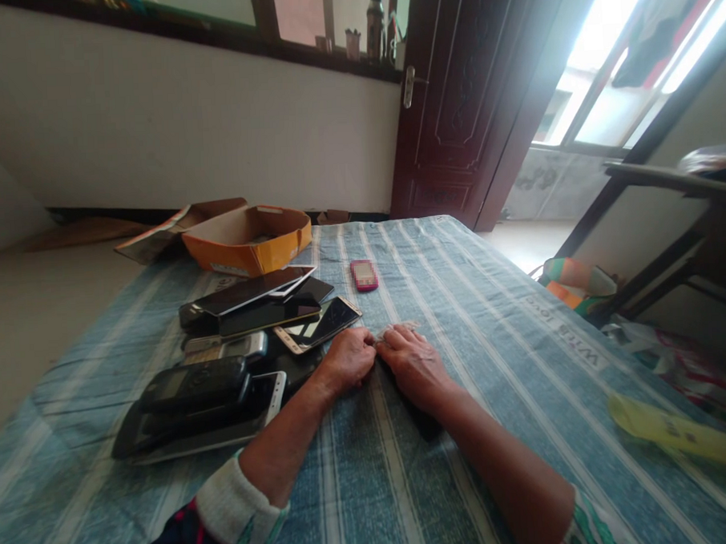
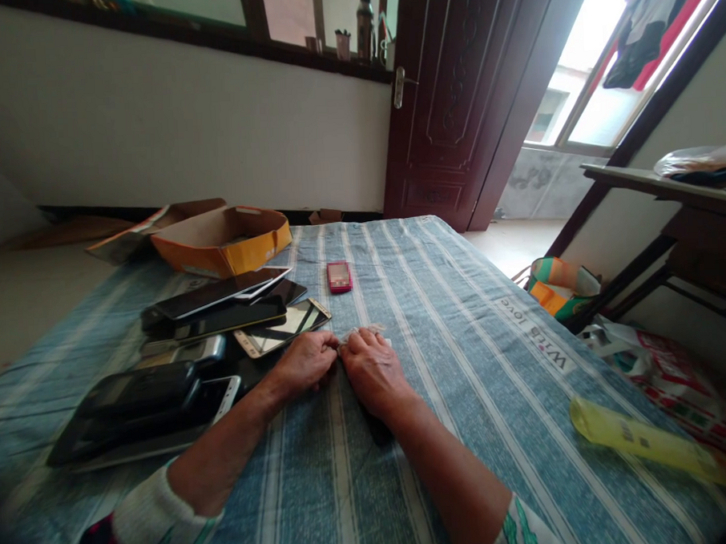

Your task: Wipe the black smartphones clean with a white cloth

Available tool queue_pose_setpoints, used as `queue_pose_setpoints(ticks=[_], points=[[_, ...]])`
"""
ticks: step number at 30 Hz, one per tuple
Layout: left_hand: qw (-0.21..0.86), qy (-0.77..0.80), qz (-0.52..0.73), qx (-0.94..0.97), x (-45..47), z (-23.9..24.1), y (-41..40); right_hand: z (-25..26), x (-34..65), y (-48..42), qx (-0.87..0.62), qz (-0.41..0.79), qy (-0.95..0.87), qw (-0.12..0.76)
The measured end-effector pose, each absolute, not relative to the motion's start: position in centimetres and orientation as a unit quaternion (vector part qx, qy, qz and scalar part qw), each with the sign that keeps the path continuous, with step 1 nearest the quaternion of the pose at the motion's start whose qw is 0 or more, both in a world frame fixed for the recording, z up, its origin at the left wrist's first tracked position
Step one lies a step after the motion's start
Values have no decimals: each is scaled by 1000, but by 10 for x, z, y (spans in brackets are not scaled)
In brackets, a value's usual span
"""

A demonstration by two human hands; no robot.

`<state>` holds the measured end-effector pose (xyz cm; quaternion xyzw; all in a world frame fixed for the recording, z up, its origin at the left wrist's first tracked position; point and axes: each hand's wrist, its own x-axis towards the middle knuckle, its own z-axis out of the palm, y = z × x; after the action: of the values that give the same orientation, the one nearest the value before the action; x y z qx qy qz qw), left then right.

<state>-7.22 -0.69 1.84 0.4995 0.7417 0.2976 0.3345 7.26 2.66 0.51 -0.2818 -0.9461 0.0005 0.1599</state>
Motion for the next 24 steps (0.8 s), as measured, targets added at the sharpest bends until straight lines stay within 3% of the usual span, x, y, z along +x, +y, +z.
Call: queue_pose_setpoints(ticks=[24], points=[[330, 747, 266, 512, -72, 16, -5, 13, 80, 32, -374, -24, -921, 103]])
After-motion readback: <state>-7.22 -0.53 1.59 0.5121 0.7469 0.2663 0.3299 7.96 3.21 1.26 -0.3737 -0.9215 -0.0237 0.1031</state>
